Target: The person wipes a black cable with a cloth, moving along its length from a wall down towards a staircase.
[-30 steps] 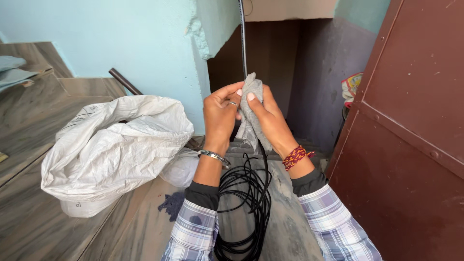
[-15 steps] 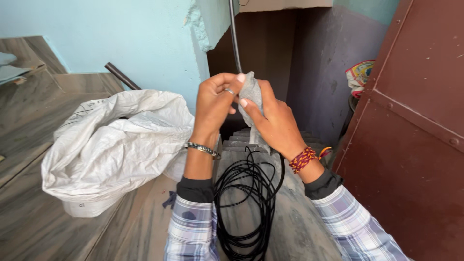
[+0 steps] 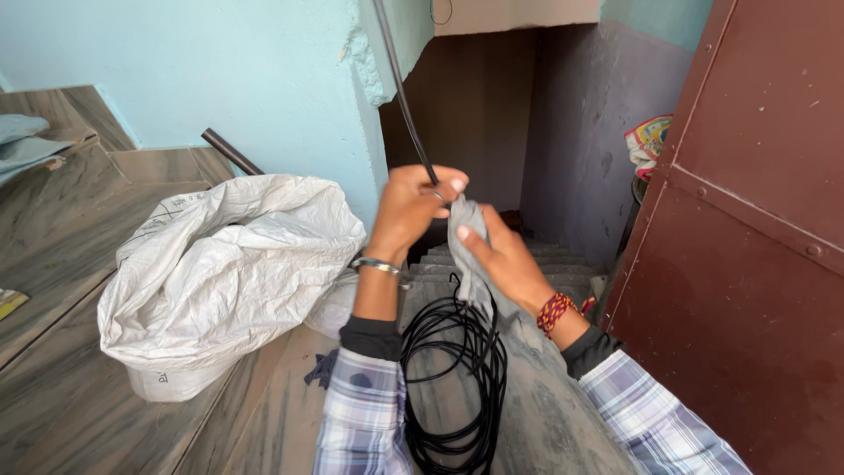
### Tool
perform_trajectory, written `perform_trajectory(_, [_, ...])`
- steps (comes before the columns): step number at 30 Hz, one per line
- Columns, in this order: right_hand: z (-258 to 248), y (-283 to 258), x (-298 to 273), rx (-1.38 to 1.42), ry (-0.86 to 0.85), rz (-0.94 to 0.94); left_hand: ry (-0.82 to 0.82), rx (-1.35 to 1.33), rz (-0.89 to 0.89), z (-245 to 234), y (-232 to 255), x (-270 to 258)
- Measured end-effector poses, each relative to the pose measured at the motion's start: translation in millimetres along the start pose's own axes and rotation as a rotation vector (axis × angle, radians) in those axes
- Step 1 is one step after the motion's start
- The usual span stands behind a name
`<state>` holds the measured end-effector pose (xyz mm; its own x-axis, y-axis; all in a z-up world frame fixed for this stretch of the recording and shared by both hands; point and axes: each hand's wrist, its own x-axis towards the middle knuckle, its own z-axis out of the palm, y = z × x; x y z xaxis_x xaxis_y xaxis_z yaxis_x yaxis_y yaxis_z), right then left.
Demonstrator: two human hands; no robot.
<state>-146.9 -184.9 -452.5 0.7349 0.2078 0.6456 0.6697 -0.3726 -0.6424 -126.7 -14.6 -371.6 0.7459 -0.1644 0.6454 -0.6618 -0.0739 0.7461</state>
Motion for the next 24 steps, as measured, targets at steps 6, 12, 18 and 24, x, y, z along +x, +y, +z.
perform_trajectory(6, [8.2,-18.2,3.1,0.198,0.093,0.116,-0.053,0.115,-0.028,-7.4,7.0,1.1])
perform_trajectory(12, [23.5,0.5,-9.4,0.137,0.052,-0.078,0.200,0.122,-0.027,-12.0,16.6,-0.8])
perform_trajectory(18, [11.6,-2.3,-6.2,0.144,0.063,0.091,0.070,0.057,-0.165,-1.2,-4.0,-5.0])
perform_trajectory(24, [8.4,14.8,-13.7,0.131,0.044,0.062,0.177,0.117,-0.098,3.8,-4.1,-14.0])
